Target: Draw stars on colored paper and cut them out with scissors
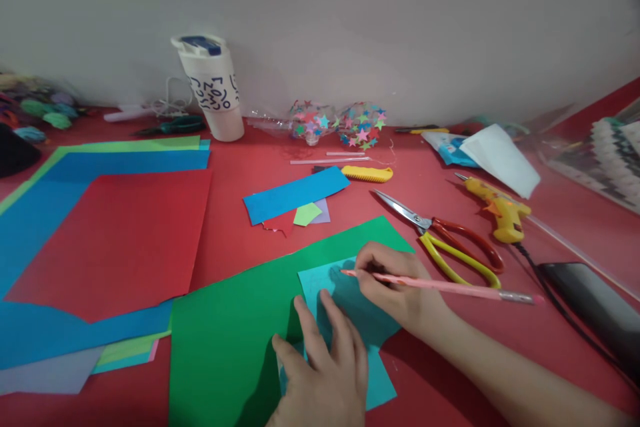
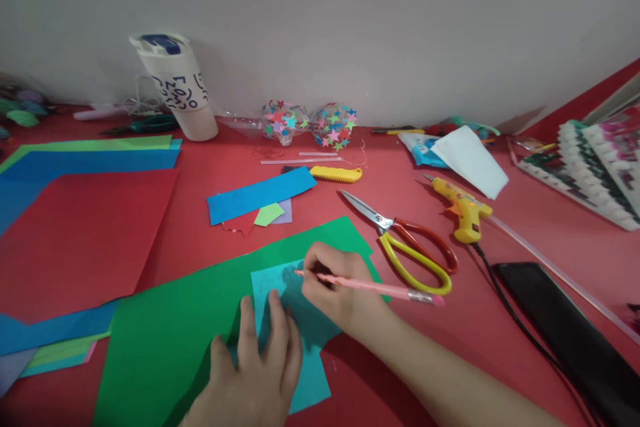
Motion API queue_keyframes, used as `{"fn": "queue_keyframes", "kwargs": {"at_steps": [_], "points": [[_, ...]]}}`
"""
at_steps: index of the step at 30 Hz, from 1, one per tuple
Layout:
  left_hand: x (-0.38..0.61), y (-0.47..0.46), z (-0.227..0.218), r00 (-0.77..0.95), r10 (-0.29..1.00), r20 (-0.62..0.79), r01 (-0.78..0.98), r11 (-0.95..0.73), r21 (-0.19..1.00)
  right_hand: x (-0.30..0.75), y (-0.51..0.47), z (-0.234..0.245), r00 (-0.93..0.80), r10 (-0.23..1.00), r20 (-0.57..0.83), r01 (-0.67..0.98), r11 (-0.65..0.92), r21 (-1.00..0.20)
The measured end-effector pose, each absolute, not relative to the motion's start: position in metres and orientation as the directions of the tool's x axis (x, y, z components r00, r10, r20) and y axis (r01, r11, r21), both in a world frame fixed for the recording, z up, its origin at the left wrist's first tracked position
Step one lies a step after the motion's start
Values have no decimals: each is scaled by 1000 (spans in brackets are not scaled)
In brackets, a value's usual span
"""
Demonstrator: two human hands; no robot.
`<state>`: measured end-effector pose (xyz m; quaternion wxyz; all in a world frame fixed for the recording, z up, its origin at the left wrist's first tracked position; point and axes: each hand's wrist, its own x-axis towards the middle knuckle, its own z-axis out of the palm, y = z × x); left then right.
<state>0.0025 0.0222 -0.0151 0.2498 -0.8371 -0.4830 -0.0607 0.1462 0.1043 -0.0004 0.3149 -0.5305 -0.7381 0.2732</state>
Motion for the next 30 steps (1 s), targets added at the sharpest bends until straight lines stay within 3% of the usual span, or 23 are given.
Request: {"fn": "queue_keyframes", "kwargs": {"at_steps": [18, 30], "points": [[3, 21, -16, 513, 795, 324, 847, -409, -340, 147, 106, -1, -237, 954, 186, 600, 294, -744], [4, 21, -13, 507, 801, 319, 855, -418, -308, 146, 102, -5, -375, 887, 268, 586, 451, -673]]}}
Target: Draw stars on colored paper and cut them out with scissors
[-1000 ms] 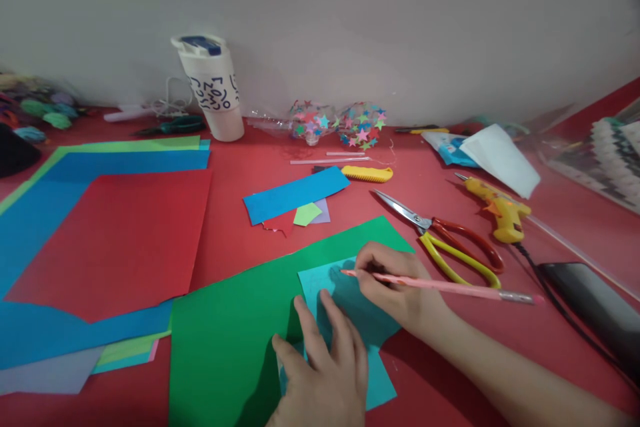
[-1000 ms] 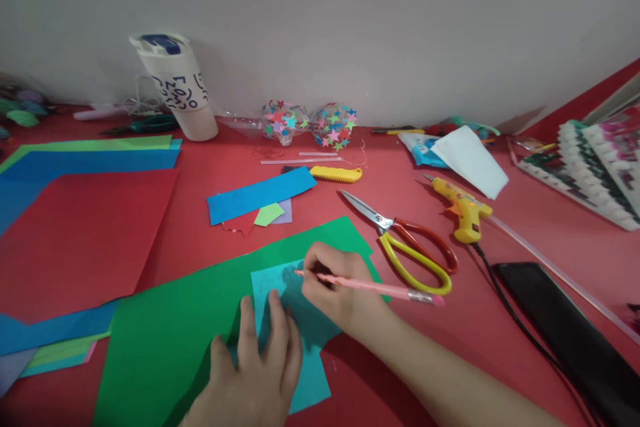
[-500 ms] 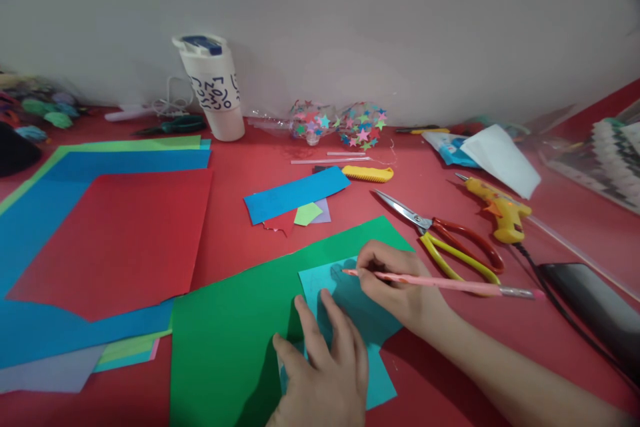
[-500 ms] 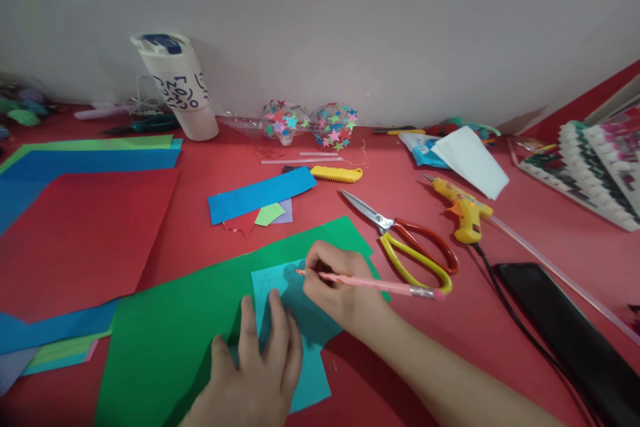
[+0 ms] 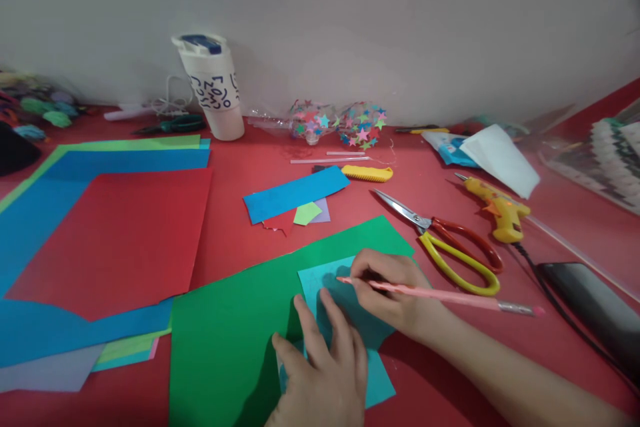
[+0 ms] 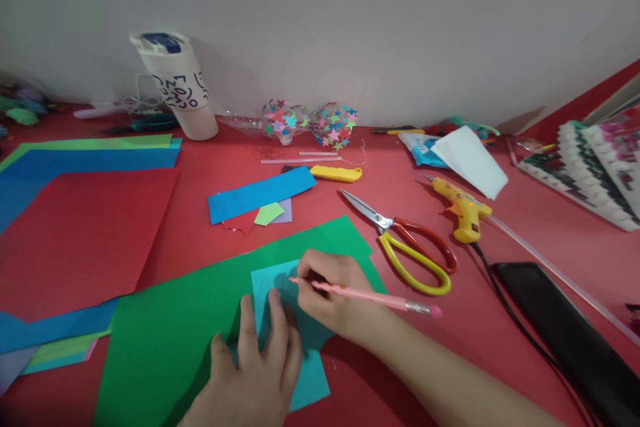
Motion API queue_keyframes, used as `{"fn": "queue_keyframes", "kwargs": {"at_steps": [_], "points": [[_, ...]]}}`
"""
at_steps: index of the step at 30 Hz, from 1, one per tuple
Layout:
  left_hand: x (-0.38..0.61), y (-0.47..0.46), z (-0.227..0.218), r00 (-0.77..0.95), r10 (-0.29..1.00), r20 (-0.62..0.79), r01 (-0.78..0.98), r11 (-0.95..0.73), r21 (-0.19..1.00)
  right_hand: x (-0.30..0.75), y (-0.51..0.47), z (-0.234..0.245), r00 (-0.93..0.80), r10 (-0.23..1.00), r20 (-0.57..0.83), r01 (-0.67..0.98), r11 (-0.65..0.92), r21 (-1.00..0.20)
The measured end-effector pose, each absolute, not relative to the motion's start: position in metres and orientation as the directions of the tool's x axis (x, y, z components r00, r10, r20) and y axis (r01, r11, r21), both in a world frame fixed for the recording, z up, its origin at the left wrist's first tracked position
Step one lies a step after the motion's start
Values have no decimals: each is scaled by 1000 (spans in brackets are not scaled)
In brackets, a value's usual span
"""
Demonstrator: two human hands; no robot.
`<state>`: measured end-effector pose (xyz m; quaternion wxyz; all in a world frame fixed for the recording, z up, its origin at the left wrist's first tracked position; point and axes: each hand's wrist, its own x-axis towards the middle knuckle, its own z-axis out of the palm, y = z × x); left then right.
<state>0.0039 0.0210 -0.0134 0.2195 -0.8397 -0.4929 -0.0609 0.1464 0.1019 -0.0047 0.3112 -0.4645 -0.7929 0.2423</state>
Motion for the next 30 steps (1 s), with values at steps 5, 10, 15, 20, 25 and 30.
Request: {"fn": "queue_keyframes", "kwargs": {"at_steps": [5, 10, 15, 20, 25, 30], "points": [[5, 21, -13, 487, 814, 315, 868, -411, -281, 145, 102, 4, -439, 861, 255, 552, 483, -680], [6, 21, -12, 486, 812, 323, 869, -408, -281, 145, 101, 2, -454, 864, 218, 576, 472, -668], [6, 21, -11, 478, 822, 309, 873, -407, -267, 145, 101, 1, -473, 853, 223, 564, 487, -667], [5, 21, -12, 505, 801, 321, 857, -422, -296, 145, 101, 0, -446, 870, 211, 568, 458, -684], [3, 22, -12, 523, 789, 324, 846, -432, -313, 144, 102, 4, -433, 881, 190, 525, 418, -742], [2, 22, -14, 533, 780, 328, 834, -420, -358, 147, 107, 6, -266, 962, -70, 273, 6, -962]]}}
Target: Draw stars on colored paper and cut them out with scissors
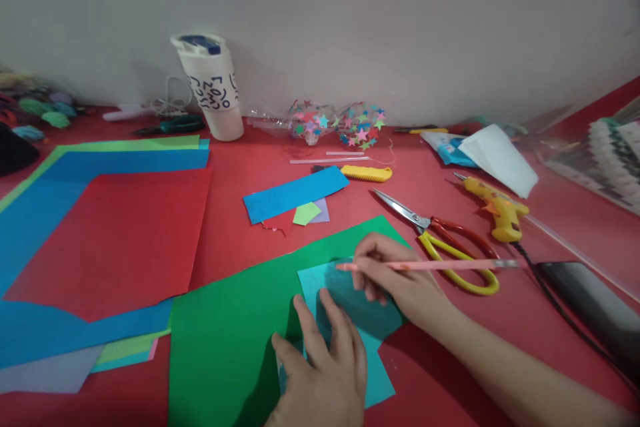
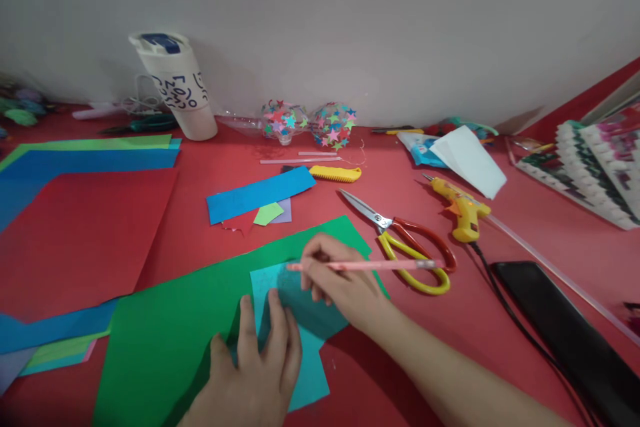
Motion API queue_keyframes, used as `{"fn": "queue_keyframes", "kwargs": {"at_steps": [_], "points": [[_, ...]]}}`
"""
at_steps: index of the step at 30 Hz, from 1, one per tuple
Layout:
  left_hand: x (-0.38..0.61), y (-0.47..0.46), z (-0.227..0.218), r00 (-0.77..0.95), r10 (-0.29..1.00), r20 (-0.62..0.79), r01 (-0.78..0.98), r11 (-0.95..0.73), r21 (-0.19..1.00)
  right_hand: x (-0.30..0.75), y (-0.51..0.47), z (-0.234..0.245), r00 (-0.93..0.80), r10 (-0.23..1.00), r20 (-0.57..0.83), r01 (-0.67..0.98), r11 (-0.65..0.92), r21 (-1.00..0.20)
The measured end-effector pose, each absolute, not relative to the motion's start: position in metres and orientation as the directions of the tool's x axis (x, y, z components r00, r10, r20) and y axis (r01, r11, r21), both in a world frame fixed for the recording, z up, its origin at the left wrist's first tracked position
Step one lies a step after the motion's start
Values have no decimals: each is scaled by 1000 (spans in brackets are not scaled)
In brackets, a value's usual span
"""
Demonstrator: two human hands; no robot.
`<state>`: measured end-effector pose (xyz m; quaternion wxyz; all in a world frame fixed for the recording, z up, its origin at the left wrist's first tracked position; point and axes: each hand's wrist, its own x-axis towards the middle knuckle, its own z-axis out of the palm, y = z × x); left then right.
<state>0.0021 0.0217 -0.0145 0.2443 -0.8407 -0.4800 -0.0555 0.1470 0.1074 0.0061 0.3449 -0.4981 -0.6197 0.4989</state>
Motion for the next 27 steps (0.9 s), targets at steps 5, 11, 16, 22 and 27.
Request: {"fn": "queue_keyframes", "kwargs": {"at_steps": [5, 11, 16, 22, 27], "points": [[-1, 23, -13, 562, 769, 305, 810, -437, -391, 151, 111, 10, -131, 982, -137, 150, -117, -982], [-5, 22, -11, 604, 748, 275, 770, -459, -442, 144, 100, 19, -227, 967, -118, 296, -47, -954], [-5, 21, -13, 599, 750, 280, 771, -446, -455, 146, 102, 21, -202, 969, -145, 319, -75, -945], [-9, 26, -1, 606, 766, 214, 766, -490, -417, 155, 111, 19, -211, 967, -145, 373, -58, -926], [-10, 32, 12, 649, 731, 210, 744, -551, -379, 147, 100, 15, -291, 945, -151, 398, -23, -917]]}}
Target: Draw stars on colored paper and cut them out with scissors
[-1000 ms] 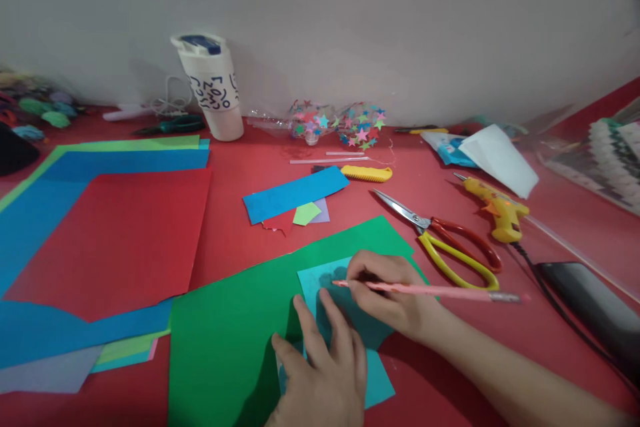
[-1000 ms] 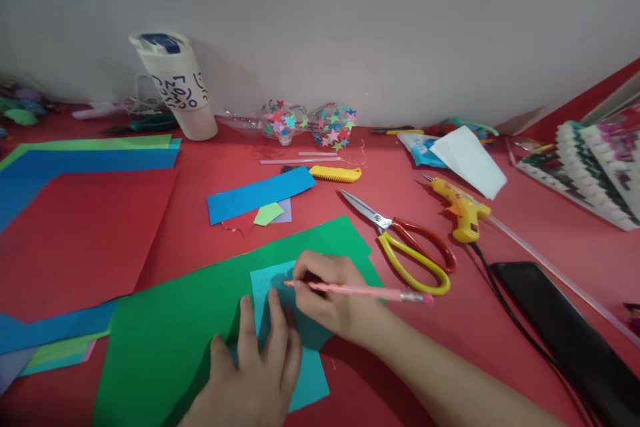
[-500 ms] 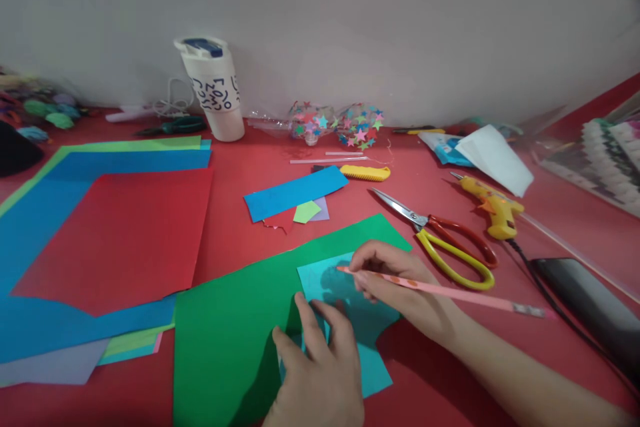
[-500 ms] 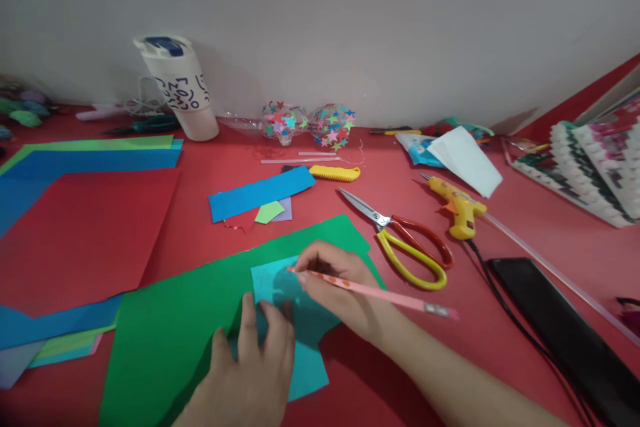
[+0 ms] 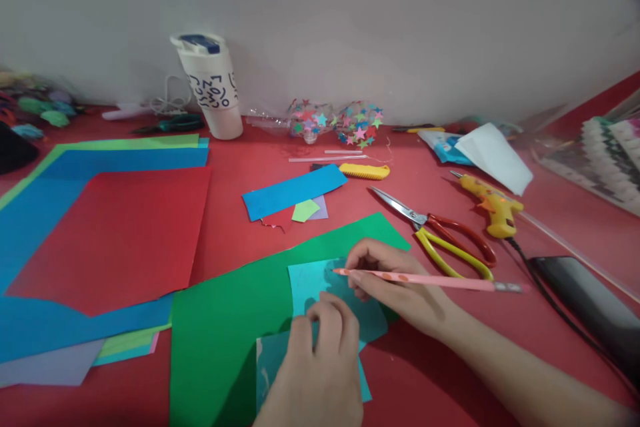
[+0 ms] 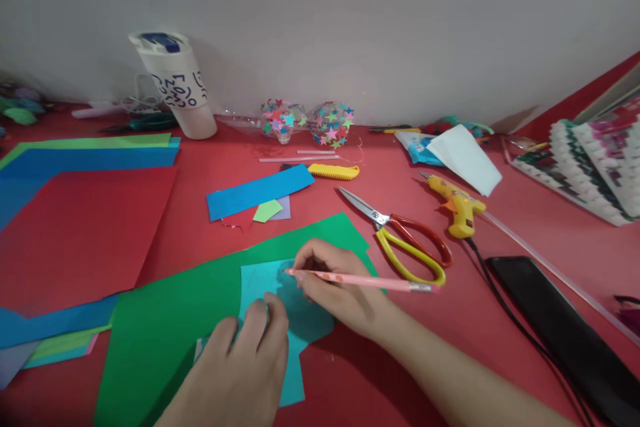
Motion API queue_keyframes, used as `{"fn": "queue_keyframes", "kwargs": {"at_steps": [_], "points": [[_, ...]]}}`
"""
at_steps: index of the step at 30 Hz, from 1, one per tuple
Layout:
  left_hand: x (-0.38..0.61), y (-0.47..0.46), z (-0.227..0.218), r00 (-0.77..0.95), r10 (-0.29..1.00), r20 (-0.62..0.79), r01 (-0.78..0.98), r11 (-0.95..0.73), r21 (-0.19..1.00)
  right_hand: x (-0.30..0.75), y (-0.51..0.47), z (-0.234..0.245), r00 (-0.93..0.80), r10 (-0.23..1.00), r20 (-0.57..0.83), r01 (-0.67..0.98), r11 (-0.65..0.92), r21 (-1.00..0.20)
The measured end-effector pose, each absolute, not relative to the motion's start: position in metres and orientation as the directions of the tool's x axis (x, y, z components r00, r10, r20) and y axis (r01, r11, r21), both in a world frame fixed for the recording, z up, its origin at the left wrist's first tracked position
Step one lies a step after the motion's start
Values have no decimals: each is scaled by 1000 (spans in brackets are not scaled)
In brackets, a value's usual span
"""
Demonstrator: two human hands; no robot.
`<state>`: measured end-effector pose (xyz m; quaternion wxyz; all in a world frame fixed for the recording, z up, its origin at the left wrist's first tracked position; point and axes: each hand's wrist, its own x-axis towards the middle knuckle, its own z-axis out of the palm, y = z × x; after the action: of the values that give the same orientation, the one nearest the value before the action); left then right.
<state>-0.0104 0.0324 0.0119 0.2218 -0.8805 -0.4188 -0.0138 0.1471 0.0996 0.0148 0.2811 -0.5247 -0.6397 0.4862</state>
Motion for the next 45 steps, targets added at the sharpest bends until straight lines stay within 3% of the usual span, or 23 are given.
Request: {"fn": "queue_keyframes", "kwargs": {"at_steps": [7, 12, 20, 36, 45], "points": [[-10, 31, 2, 693, 692, 202, 709, -606, -361, 149, 102, 16, -304, 935, -183, 213, -121, -970], [-9, 30, -3, 732, 634, 249, 676, -631, -379, 149, 106, 13, -289, 957, 6, 377, 119, -919], [-7, 32, -1, 713, 622, 323, 701, -626, -343, 148, 104, -1, -339, 937, 83, 531, 264, -805], [-6, 33, -1, 750, 604, 268, 657, -635, -407, 149, 105, 1, -330, 944, -4, 477, 164, -863], [-6, 32, -2, 742, 615, 266, 666, -632, -397, 150, 104, 2, -347, 936, 51, 518, 237, -822]]}}
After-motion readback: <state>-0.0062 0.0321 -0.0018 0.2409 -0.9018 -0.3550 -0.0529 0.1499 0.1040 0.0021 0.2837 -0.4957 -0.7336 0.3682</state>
